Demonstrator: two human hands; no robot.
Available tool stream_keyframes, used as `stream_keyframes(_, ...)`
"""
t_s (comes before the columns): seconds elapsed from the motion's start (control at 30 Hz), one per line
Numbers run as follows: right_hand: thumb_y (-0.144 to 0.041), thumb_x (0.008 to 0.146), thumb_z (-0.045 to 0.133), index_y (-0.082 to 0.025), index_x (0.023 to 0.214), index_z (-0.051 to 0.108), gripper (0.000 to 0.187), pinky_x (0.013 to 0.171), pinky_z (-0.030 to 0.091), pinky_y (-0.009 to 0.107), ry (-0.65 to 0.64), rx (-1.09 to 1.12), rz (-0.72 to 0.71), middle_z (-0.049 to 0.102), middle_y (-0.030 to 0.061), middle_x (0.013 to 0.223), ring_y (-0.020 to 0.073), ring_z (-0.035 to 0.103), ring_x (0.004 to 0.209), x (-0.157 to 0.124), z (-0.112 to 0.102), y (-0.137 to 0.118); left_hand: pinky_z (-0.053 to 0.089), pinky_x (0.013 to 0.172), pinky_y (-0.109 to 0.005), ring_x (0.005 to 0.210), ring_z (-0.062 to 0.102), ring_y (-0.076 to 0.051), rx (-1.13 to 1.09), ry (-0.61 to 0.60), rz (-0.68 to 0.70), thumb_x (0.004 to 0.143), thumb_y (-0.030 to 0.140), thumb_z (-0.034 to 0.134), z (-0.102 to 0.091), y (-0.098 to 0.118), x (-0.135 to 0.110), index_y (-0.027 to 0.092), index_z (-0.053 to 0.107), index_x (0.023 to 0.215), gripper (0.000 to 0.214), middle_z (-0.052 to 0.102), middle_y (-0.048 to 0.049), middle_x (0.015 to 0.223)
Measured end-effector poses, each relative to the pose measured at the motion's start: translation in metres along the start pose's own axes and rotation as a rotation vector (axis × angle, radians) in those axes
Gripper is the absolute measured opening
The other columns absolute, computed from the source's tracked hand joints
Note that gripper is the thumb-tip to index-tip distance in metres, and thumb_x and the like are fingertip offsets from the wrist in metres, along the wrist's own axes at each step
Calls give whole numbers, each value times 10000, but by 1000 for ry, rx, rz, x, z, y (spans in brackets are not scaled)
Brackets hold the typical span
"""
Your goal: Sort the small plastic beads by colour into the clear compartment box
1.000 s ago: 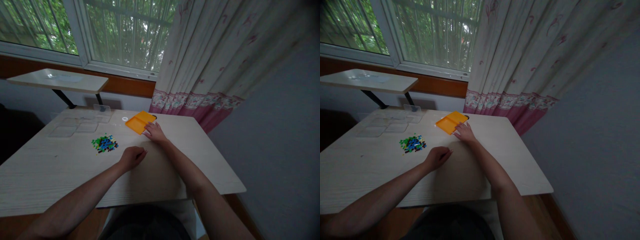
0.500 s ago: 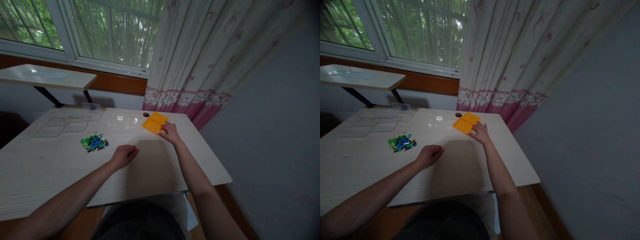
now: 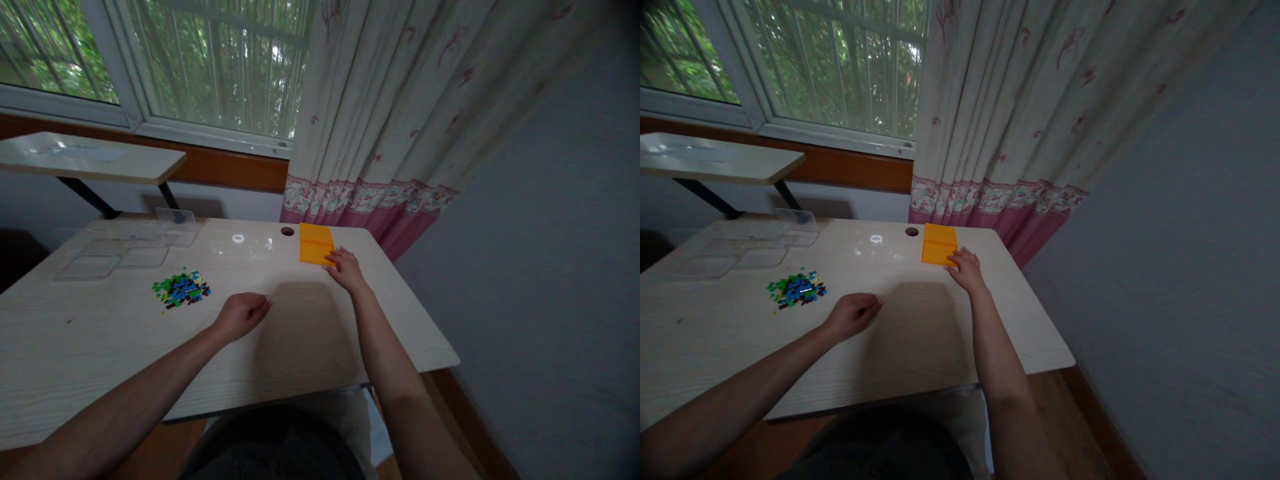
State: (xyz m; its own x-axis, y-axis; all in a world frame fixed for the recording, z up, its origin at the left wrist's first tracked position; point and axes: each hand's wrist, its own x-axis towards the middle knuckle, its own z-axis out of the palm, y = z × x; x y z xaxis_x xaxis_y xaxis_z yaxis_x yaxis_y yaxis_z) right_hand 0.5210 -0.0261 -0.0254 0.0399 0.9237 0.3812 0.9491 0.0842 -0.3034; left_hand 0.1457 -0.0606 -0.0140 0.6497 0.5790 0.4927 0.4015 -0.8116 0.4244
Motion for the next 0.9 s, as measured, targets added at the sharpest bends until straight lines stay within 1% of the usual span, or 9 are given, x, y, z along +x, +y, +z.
stream_keyframes(0.1,-437,876,664,-242,1036,756,268,1162,245,573,18,-22,-40,683,87,1275,303,469,1368,2,5,-10,294,583,-250,554,436,-98,-9,3,12,1012,321,422,0,0,0,182,442,620,416,436,31,568)
stream_keyframes(0.2,-454,913,612,-245,960,762,261,1151,256,560,43,-27,-16,727,76,1179,286,530,1305,2,5,-13,300,584,-250,557,442,-100,-15,-1,3,1013,327,418,0,-1,0,184,453,625,416,445,29,575)
stream_keyframes(0.4,-479,896,624,-227,918,759,286,1041,399,429,88,-49,68,745,80,1068,268,608,1169,0,-3,2,329,591,-253,565,463,-109,-18,-43,-38,1021,356,395,-1,2,-1,187,475,617,445,468,21,576)
stream_keyframes(0.47,-492,888,627,-218,903,757,304,985,433,388,107,-57,73,745,81,1026,252,635,1078,0,-4,6,363,607,-254,605,504,-123,2,-59,-90,1018,368,393,-4,2,1,190,527,649,431,523,6,611)
stream_keyframes(0.53,-502,890,616,-212,894,756,321,939,450,363,122,-58,66,741,81,992,235,647,993,0,-3,8,428,690,-270,731,570,-156,46,-59,-135,1012,366,395,-12,-2,5,197,617,766,372,623,-25,732)
stream_keyframes(0.6,-506,892,607,-208,882,754,332,918,453,351,138,-55,55,739,79,970,228,647,953,1,-2,8,464,860,-331,924,592,-207,138,-41,-167,1002,350,401,-27,-15,12,199,674,959,316,689,-66,931)
stream_keyframes(0.67,-509,889,606,-205,864,749,337,912,450,350,155,-56,54,737,80,957,230,643,949,1,-1,7,448,963,-398,1041,566,-259,297,-18,-253,974,324,430,-47,-38,20,188,675,1098,307,690,-95,1079)
stream_keyframes(0.8,-534,875,610,-202,841,725,353,888,450,358,153,-63,88,730,89,959,244,633,951,1,1,4,430,989,-466,1155,520,-332,668,-69,-470,911,284,478,-88,-98,34,136,639,1180,347,652,-160,1192)
stream_keyframes(0.9,-556,867,610,-199,839,702,369,883,451,359,147,-47,104,726,97,985,249,629,963,0,1,3,441,954,-446,1199,505,-338,801,-87,-603,908,253,466,-105,-134,38,90,608,1179,348,635,-205,1203)
